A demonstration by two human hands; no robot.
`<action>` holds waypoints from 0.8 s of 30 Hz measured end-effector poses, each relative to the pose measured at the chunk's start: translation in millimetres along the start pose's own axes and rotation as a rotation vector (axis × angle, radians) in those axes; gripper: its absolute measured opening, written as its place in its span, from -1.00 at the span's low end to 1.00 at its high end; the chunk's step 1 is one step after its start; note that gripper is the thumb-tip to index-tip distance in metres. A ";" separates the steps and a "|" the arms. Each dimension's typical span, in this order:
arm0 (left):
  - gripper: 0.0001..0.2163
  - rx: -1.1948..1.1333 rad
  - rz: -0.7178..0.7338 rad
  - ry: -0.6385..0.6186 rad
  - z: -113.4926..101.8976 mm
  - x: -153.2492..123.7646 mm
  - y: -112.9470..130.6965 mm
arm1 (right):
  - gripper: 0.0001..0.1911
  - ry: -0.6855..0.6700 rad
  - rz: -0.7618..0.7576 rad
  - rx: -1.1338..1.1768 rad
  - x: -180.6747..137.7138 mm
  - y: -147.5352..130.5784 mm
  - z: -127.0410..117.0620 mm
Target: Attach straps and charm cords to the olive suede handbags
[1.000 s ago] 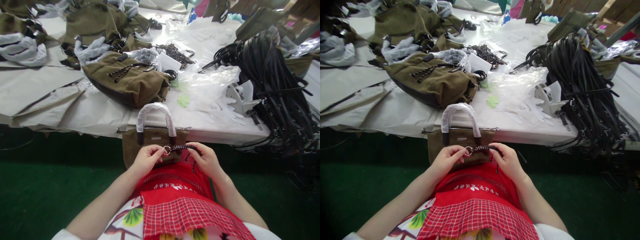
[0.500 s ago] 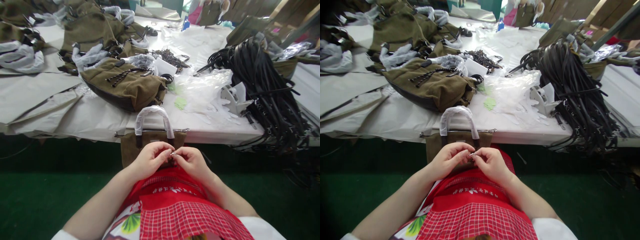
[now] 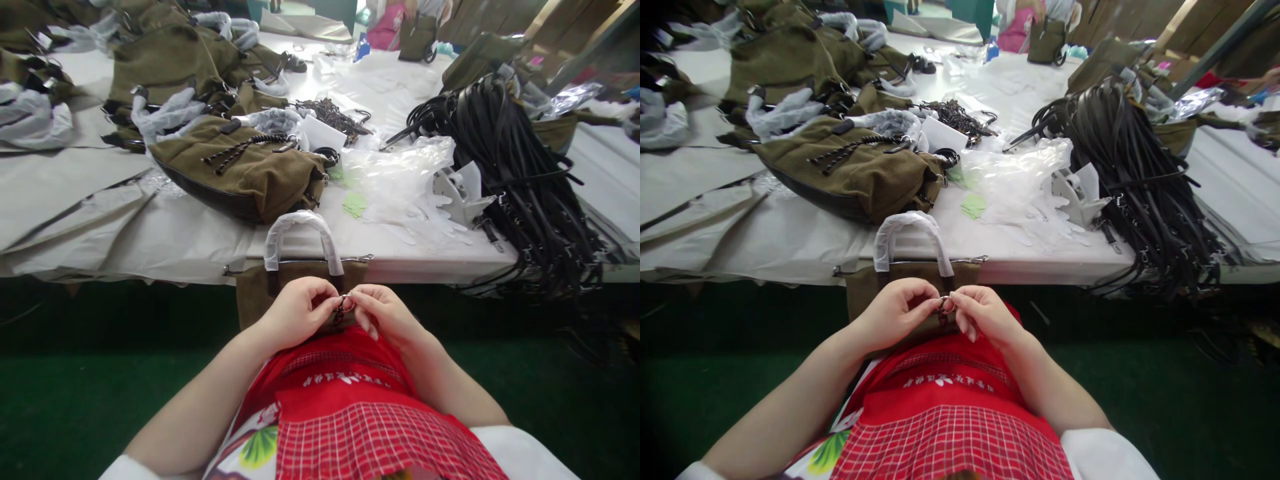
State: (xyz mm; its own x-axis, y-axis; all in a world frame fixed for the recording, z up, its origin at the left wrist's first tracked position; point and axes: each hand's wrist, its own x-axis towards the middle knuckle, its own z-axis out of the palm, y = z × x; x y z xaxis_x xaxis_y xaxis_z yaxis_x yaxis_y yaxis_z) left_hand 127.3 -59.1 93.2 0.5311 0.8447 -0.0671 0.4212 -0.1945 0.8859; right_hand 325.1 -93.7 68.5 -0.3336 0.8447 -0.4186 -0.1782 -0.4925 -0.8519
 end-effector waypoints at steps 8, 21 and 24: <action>-0.86 0.110 0.108 0.008 0.4 4.6 1.7 | -0.65 -0.165 0.070 0.120 -2.2 -2.7 -6.6; -0.81 0.132 -0.104 0.187 9.0 20.1 -21.8 | -0.72 0.034 0.024 0.119 4.7 5.3 -2.7; -0.77 0.277 -0.189 0.234 12.9 36.0 -37.7 | -0.72 0.022 0.066 0.095 7.7 11.5 -3.5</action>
State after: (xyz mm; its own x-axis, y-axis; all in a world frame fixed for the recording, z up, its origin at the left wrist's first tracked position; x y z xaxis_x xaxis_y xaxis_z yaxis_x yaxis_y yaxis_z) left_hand 140.0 -27.8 51.4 0.2572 0.9628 -0.0827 0.6948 -0.1248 0.7083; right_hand 323.6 -92.2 54.4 -0.3268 0.8139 -0.4803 -0.2436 -0.5636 -0.7893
